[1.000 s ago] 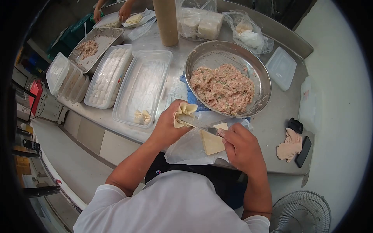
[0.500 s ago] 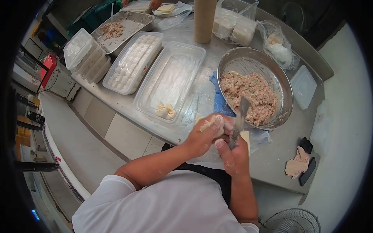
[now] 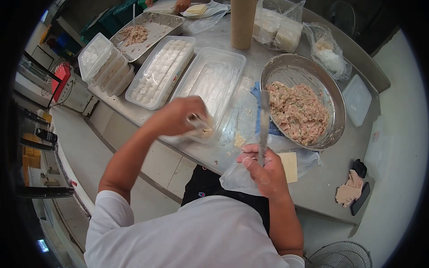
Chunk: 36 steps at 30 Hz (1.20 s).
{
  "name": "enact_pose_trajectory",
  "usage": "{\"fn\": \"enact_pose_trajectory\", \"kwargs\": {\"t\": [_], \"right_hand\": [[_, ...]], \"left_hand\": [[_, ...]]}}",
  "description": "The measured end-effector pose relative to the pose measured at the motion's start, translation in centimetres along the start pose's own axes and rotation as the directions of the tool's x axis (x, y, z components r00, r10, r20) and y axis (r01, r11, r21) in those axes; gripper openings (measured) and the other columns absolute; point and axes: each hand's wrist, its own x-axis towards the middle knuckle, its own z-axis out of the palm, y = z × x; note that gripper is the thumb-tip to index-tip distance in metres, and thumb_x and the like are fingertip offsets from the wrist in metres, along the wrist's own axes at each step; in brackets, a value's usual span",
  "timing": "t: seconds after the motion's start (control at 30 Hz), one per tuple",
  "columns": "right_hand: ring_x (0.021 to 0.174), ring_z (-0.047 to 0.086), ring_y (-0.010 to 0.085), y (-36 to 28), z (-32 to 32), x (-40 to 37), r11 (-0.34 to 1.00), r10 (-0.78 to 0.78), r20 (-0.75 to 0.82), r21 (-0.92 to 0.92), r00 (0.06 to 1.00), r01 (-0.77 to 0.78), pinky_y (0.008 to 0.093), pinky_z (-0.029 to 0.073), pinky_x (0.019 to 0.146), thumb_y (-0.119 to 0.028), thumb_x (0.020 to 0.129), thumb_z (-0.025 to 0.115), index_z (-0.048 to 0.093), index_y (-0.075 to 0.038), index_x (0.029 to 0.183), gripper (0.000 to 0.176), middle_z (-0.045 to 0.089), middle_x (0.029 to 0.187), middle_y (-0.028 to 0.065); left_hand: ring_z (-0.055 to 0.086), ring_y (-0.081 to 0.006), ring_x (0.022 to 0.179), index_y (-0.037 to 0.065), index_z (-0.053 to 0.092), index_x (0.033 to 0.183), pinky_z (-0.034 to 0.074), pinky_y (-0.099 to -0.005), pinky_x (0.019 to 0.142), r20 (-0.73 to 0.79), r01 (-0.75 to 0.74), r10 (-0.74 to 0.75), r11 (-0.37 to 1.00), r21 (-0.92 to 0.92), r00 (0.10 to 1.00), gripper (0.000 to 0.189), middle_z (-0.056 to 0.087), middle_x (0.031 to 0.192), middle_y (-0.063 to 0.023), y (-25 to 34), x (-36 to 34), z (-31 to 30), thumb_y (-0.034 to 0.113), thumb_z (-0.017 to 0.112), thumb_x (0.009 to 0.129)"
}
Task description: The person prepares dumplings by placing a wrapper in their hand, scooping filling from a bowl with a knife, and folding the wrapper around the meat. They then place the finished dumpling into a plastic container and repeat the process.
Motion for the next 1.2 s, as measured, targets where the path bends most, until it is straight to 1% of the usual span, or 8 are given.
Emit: {"fn": "enact_pose_trajectory", "kwargs": {"t": [0.53, 0.6, 0.63, 0.67, 0.73, 0.83, 0.93, 1.2], "right_hand": [[0.065, 0.048, 0.0048, -1.4, -6.3, -3.4, 0.954, -0.097, -0.303, -0.298, 0.948, 0.003, 0.0221, 0.039, 0.057, -0.014, 0.095, 0.068, 0.064, -0.001, 0.117, 0.026, 0.064, 0.093, 0.0043], [0.079, 0.052, 0.0085, -3.5, -7.4, -4.0, 0.839, -0.270, -0.319, -0.540, 0.909, 0.060, 0.0263, 0.044, 0.067, -0.010, 0.098, 0.061, 0.063, 0.002, 0.122, 0.027, 0.058, 0.096, 0.0019], [0.088, 0.058, 0.0174, -4.0, -8.9, -4.2, 0.603, -0.482, -0.190, -0.781, 0.855, 0.166, 0.0309, 0.047, 0.076, -0.001, 0.096, 0.057, 0.063, 0.001, 0.125, 0.030, 0.059, 0.099, 0.0070], [0.088, 0.058, 0.0174, -5.0, -9.9, -4.4, 0.599, -0.488, -0.206, -0.786, 0.848, 0.154, 0.0309, 0.047, 0.076, -0.001, 0.096, 0.057, 0.063, 0.001, 0.125, 0.030, 0.059, 0.099, 0.0070], [0.084, 0.063, 0.0286, -7.4, -10.9, -4.4, -0.017, -0.567, 0.045, -0.999, 0.823, 0.044, 0.0370, 0.051, 0.075, 0.003, 0.090, 0.059, 0.067, -0.003, 0.121, 0.033, 0.061, 0.095, 0.0122], [0.081, 0.065, 0.0357, -8.7, -11.6, -2.9, -0.295, -0.531, 0.072, -0.950, 0.844, -0.105, 0.0437, 0.053, 0.072, 0.000, 0.085, 0.061, 0.071, -0.008, 0.112, 0.030, 0.064, 0.092, 0.0144], [0.076, 0.067, 0.0346, -8.1, -12.0, 0.0, -0.380, -0.458, 0.087, -0.919, 0.885, -0.106, 0.0472, 0.054, 0.067, -0.007, 0.084, 0.062, 0.071, -0.011, 0.104, 0.022, 0.066, 0.085, 0.0108], [0.076, 0.068, 0.0324, -8.5, -14.4, -0.8, -0.254, -0.420, 0.225, -0.959, 0.879, 0.124, 0.0461, 0.055, 0.065, -0.012, 0.084, 0.064, 0.070, -0.011, 0.093, 0.011, 0.067, 0.084, 0.0088]], "left_hand": [[0.065, -0.0348, 0.114, 0.009, 0.066, 0.129, 0.051, -0.0430, 0.100, 0.423, 0.239, -0.372, 0.912, 0.334, 0.826, 0.056, 0.070, 0.120, -0.0165, -1.5, -1.0, -2.0, -0.012, 0.060, 0.077], [0.064, -0.0343, 0.117, 0.008, 0.067, 0.127, 0.050, -0.0427, 0.101, 0.347, 0.283, -0.428, 0.873, 0.397, 0.835, 0.053, 0.069, 0.123, -0.0164, -0.6, -1.1, -2.0, -0.010, 0.061, 0.078], [0.063, -0.0338, 0.117, 0.007, 0.068, 0.125, 0.050, -0.0433, 0.102, 0.247, 0.238, -0.343, 0.897, 0.372, 0.906, 0.048, 0.070, 0.121, -0.0157, 0.0, -1.1, -1.6, -0.007, 0.065, 0.079], [0.063, -0.0338, 0.117, 0.007, 0.068, 0.125, 0.050, -0.0433, 0.102, 0.254, 0.219, -0.324, 0.904, 0.367, 0.911, 0.048, 0.070, 0.121, -0.0157, 0.9, -0.6, -0.9, -0.007, 0.065, 0.079], [0.063, -0.0342, 0.114, 0.007, 0.068, 0.121, 0.049, -0.0436, 0.103, -0.012, 0.080, -0.080, 0.978, 0.192, 0.997, 0.042, 0.070, 0.116, -0.0149, 4.0, 0.7, 0.9, -0.002, 0.069, 0.081], [0.060, -0.0351, 0.118, 0.005, 0.067, 0.118, 0.048, -0.0429, 0.103, -0.010, -0.117, 0.117, 0.983, -0.140, 0.993, 0.038, 0.066, 0.120, -0.0152, 7.9, 3.3, 7.3, 0.004, 0.075, 0.081], [0.057, -0.0369, 0.120, 0.002, 0.067, 0.115, 0.048, -0.0430, 0.102, 0.047, -0.258, 0.278, 0.933, -0.249, 0.959, 0.037, 0.062, 0.124, -0.0170, 11.4, 6.1, 13.9, 0.007, 0.076, 0.079], [0.058, -0.0393, 0.109, 0.001, 0.068, 0.108, 0.049, -0.0478, 0.095, 0.126, -0.190, 0.209, 0.970, -0.150, 0.970, 0.034, 0.060, 0.115, -0.0187, 12.0, 8.2, 19.6, 0.010, 0.078, 0.077]]}}
